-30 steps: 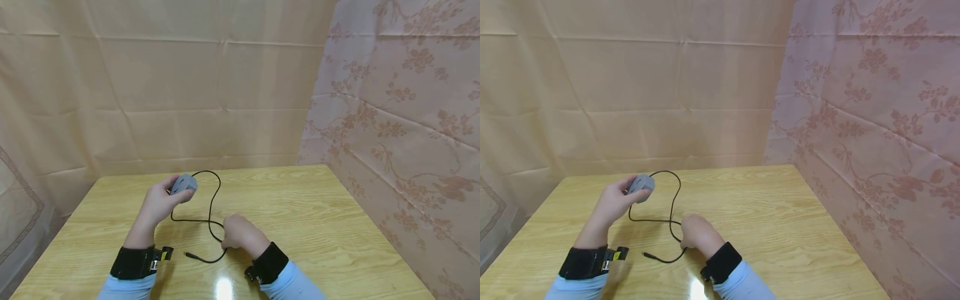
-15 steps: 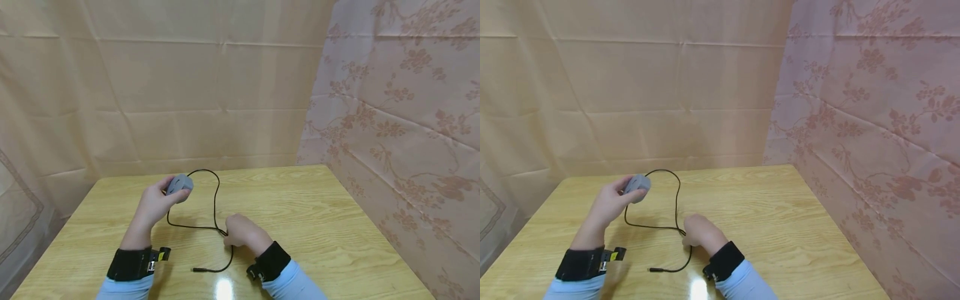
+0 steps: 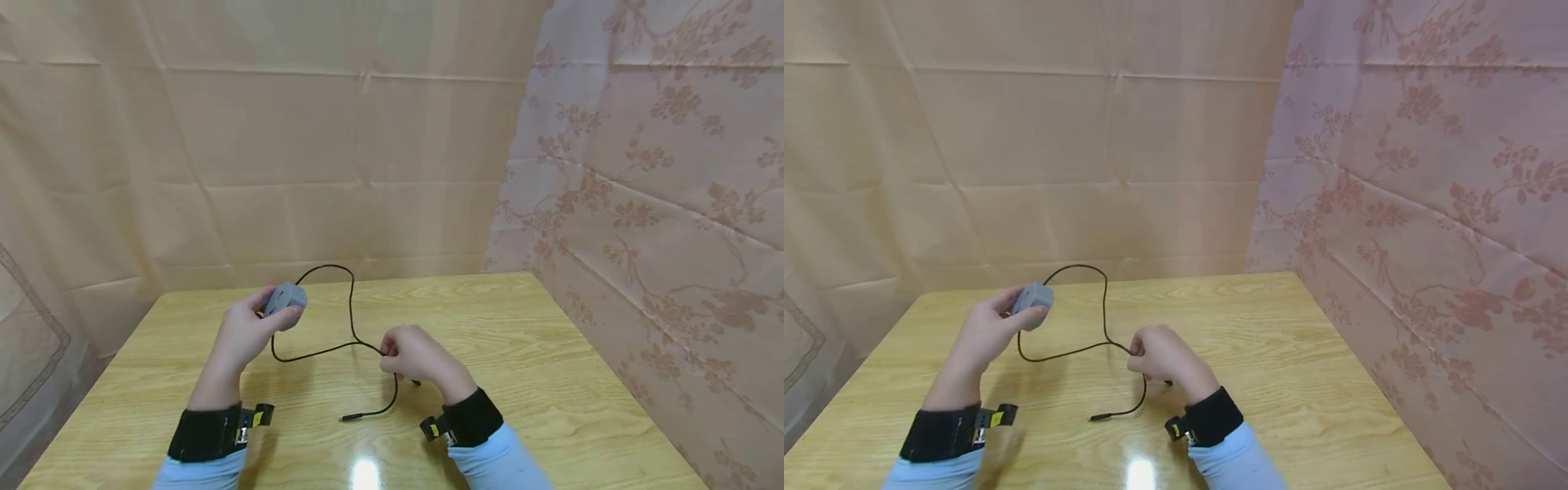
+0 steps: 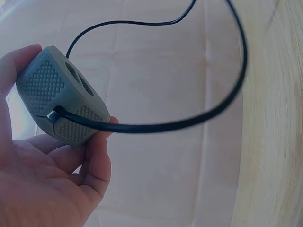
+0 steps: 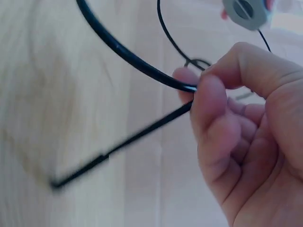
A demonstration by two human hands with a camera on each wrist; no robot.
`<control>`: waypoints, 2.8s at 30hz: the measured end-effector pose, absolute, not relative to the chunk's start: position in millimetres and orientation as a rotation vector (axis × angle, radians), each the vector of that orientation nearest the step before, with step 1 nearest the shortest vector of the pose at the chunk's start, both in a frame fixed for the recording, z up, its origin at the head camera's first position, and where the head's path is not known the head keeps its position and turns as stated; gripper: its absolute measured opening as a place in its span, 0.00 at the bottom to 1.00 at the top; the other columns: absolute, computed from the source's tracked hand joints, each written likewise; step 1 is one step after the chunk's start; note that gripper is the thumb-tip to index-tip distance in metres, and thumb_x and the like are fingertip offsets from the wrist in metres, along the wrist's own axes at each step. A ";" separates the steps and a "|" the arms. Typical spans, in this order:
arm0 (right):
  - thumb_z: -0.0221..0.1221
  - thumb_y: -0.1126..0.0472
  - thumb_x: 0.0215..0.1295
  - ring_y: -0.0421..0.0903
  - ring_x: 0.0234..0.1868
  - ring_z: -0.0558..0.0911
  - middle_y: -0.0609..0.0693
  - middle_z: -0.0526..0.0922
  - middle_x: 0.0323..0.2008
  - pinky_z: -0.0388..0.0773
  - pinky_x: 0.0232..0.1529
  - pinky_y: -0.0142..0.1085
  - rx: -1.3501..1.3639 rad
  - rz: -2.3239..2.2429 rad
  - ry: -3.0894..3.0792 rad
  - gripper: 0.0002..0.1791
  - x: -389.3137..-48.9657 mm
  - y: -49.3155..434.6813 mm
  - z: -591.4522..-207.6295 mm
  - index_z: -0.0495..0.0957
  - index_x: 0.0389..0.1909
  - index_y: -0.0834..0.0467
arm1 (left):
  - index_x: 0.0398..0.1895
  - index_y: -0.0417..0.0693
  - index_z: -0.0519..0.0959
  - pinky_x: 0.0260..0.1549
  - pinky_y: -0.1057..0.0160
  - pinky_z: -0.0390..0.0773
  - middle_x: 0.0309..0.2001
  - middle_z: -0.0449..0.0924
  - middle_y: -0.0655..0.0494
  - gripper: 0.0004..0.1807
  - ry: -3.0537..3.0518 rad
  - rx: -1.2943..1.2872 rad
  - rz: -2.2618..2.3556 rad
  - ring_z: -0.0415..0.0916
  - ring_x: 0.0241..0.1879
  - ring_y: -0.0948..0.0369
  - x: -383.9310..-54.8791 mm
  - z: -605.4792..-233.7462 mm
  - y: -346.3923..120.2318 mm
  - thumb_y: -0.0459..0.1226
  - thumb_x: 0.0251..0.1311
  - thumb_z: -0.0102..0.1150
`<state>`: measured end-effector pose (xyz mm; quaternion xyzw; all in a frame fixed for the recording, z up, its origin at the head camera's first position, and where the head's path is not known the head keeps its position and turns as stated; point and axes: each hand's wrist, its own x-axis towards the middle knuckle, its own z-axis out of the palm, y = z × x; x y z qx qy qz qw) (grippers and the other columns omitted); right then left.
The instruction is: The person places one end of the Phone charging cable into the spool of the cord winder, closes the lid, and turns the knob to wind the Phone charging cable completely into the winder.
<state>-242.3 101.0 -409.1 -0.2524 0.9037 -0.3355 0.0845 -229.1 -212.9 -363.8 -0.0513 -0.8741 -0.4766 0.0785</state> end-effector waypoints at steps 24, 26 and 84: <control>0.56 0.63 0.77 0.47 0.27 0.81 0.43 0.83 0.33 0.77 0.26 0.36 -0.919 -1.268 2.851 0.05 -246.3 157.8 -375.8 0.81 0.43 0.55 | 0.78 0.40 0.60 0.63 0.38 0.68 0.72 0.65 0.36 0.49 -2.507 -0.100 -1.584 0.65 0.68 0.40 -226.6 -361.6 -227.4 0.59 0.64 0.64; 0.55 0.63 0.78 0.46 0.25 0.79 0.43 0.82 0.32 0.76 0.24 0.35 -0.893 -1.285 2.864 0.06 -247.6 165.0 -375.4 0.80 0.42 0.55 | 0.78 0.41 0.59 0.63 0.38 0.66 0.72 0.64 0.36 0.49 -2.490 -0.096 -1.621 0.64 0.69 0.40 -226.1 -360.5 -229.1 0.58 0.64 0.65; 0.54 0.59 0.79 0.48 0.23 0.77 0.49 0.83 0.33 0.69 0.22 0.34 -0.707 -1.186 2.661 0.18 -253.2 268.7 -388.8 0.79 0.62 0.61 | 0.78 0.38 0.59 0.69 0.34 0.51 0.72 0.62 0.34 0.46 -2.323 0.083 -1.779 0.56 0.72 0.40 -229.3 -364.8 -262.5 0.55 0.66 0.64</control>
